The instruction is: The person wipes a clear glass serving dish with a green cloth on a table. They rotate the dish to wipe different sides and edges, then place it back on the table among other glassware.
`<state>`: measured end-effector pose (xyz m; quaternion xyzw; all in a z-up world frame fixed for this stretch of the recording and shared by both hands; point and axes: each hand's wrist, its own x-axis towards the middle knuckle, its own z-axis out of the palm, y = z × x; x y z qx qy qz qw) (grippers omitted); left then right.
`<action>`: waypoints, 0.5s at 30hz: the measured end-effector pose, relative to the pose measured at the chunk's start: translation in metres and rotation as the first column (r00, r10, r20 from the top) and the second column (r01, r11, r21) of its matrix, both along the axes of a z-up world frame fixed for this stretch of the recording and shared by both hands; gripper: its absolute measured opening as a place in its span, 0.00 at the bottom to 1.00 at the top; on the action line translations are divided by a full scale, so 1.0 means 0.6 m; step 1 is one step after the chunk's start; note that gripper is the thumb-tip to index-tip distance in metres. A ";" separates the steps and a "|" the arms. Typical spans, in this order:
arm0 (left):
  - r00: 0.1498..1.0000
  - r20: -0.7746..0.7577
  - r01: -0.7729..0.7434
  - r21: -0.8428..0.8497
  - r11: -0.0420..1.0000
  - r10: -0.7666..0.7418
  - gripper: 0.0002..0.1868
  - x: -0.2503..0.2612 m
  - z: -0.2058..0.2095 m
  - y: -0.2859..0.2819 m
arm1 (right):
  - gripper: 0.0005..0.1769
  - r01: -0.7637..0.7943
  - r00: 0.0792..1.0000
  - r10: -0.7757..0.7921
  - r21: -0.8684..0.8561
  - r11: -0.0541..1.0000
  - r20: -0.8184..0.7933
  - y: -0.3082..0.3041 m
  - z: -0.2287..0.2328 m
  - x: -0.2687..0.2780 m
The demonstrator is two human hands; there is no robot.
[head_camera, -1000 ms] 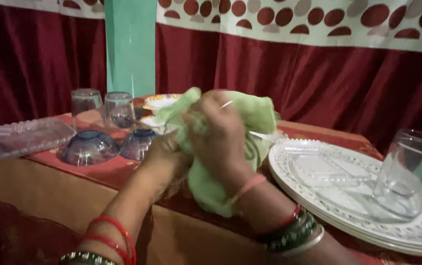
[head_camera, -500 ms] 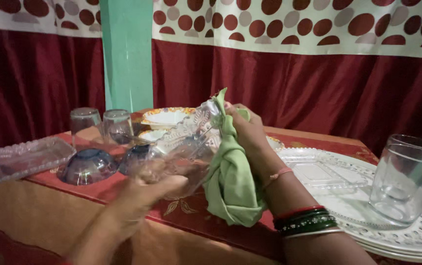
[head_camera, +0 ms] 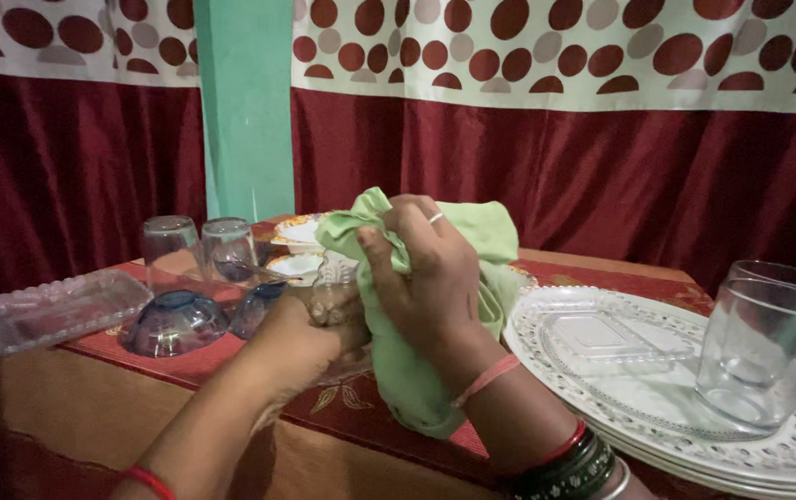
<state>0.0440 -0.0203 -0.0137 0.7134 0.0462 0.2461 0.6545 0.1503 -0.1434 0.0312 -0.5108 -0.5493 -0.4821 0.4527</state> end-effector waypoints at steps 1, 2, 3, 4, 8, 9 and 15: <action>1.000 0.013 -0.016 0.084 0.996 0.015 0.28 -0.007 -0.002 0.001 | 0.16 0.079 0.988 -0.083 -0.034 0.996 -0.133 0.004 -0.006 0.009; 0.999 0.027 -0.033 0.167 0.985 0.029 0.29 -0.013 -0.004 0.001 | 0.16 0.151 0.951 -0.167 -0.080 0.985 -0.260 0.009 -0.009 0.022; 0.999 -0.012 -0.040 0.035 0.999 0.040 0.30 -0.018 -0.005 0.001 | 0.16 0.222 0.891 -0.258 -0.137 0.965 -0.375 0.010 -0.009 0.038; 0.998 -0.052 -0.051 -0.098 0.994 0.046 0.30 -0.029 -0.006 0.004 | 0.15 0.262 0.874 -0.298 -0.144 0.954 -0.385 0.010 -0.010 0.048; 0.997 -0.039 -0.071 0.036 0.997 0.073 0.31 -0.024 -0.011 0.013 | 0.14 0.266 0.863 -0.292 -0.120 0.956 -0.413 0.008 -0.011 0.037; 0.998 -0.016 -0.057 0.019 0.998 0.057 0.28 -0.017 -0.014 0.017 | 0.14 0.222 0.876 -0.245 -0.105 0.969 -0.416 0.012 -0.014 0.019; 0.999 -0.013 0.048 -0.020 0.999 -0.048 0.19 -0.001 -0.029 0.037 | 0.14 0.129 0.976 -0.133 -0.033 0.991 -0.174 0.034 -0.017 -0.012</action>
